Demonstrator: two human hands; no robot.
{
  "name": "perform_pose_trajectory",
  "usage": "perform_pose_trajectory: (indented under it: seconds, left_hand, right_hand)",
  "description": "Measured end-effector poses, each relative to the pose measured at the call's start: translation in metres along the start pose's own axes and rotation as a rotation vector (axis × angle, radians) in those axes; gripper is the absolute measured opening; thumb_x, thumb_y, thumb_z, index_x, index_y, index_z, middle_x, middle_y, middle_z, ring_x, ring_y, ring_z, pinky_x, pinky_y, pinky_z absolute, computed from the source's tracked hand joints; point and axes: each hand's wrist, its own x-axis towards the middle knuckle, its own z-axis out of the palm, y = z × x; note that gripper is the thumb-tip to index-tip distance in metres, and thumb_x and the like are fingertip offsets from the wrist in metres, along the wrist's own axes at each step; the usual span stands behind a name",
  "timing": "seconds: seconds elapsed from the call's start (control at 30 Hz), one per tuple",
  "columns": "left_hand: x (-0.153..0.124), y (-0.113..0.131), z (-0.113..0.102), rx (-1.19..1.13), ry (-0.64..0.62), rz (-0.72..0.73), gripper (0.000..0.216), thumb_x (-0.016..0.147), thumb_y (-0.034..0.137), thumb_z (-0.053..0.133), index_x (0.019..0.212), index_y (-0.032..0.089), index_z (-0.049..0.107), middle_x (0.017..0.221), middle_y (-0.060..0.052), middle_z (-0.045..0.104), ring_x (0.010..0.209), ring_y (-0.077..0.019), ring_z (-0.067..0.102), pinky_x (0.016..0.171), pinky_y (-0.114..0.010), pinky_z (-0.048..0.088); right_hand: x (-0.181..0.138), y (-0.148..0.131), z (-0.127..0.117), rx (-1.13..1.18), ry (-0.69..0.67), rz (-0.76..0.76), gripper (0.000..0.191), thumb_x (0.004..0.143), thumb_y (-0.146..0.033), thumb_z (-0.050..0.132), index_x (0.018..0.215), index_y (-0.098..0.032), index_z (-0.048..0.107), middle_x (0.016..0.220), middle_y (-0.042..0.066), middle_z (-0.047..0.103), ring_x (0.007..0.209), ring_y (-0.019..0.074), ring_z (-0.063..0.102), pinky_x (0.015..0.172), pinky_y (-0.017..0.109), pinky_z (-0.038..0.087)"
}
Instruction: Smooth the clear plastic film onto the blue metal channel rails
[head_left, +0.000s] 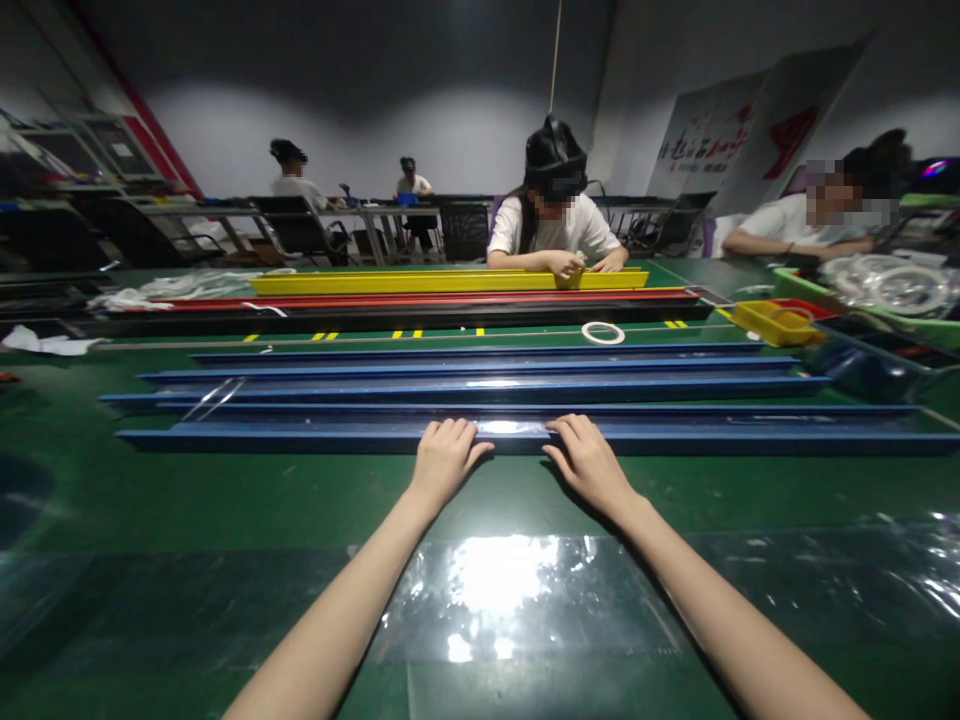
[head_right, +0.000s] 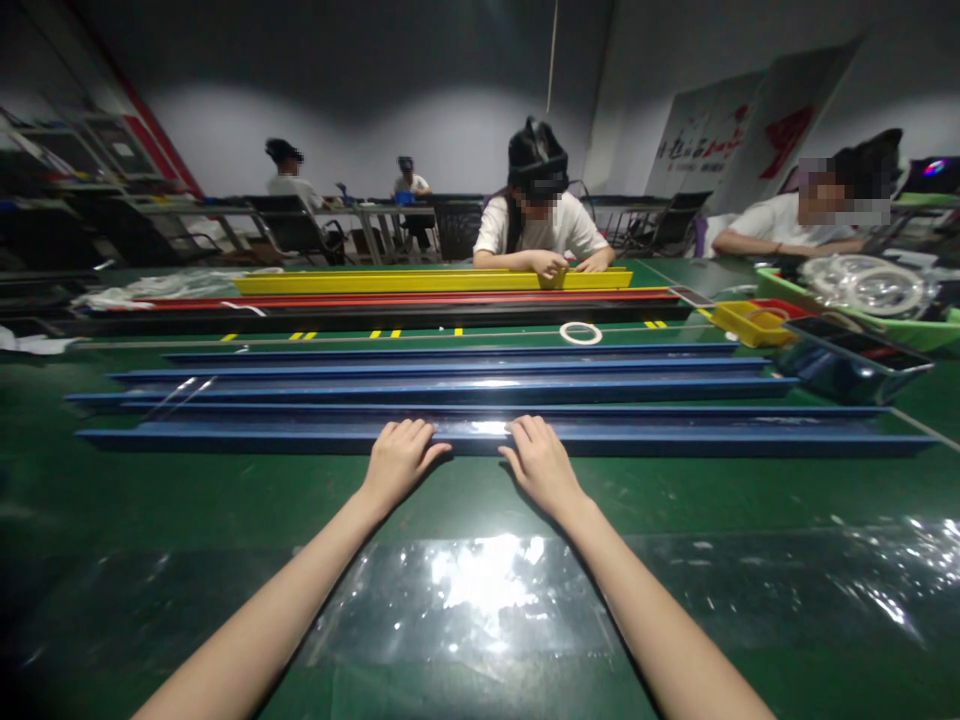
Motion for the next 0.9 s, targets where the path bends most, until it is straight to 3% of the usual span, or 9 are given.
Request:
perform_pose_trajectory:
  seconds: [0.23,0.47,0.9]
  left_hand:
    - [0.000,0.000,0.000,0.004,-0.006,-0.005,0.037,0.089,0.048,0.038,0.077,0.017,0.056,0.073,-0.005,0.058,0.072,-0.0184,0.050,0.067,-0.031,0.030]
    - [-0.002,-0.003,0.000,-0.035,0.009,0.012,0.035,0.088,0.048,0.040,0.091,0.017,0.058,0.079,-0.005,0.061,0.076,-0.0181,0.052,0.069,-0.030,0.031]
    - [-0.002,-0.005,0.000,-0.054,0.032,-0.021,0.034,0.087,0.048,0.043,0.087,0.017,0.058,0.081,-0.005,0.061,0.080,-0.0185,0.052,0.073,-0.031,0.033]
  right_hand:
    - [0.003,-0.001,0.007,0.106,0.021,0.059,0.014,0.086,-0.015,0.039,0.092,-0.018,0.051,0.087,0.008,0.055,0.087,0.0209,0.047,0.074,0.032,0.038]
    - [0.006,0.003,0.012,0.161,0.068,0.066,0.014,0.081,-0.008,0.042,0.083,-0.018,0.051,0.082,0.007,0.055,0.083,0.0200,0.047,0.072,0.031,0.038]
    - [-0.019,0.051,-0.016,0.089,0.076,0.202,0.012,0.075,-0.010,0.045,0.079,-0.020,0.048,0.080,0.004,0.055,0.081,0.0192,0.047,0.071,0.030,0.039]
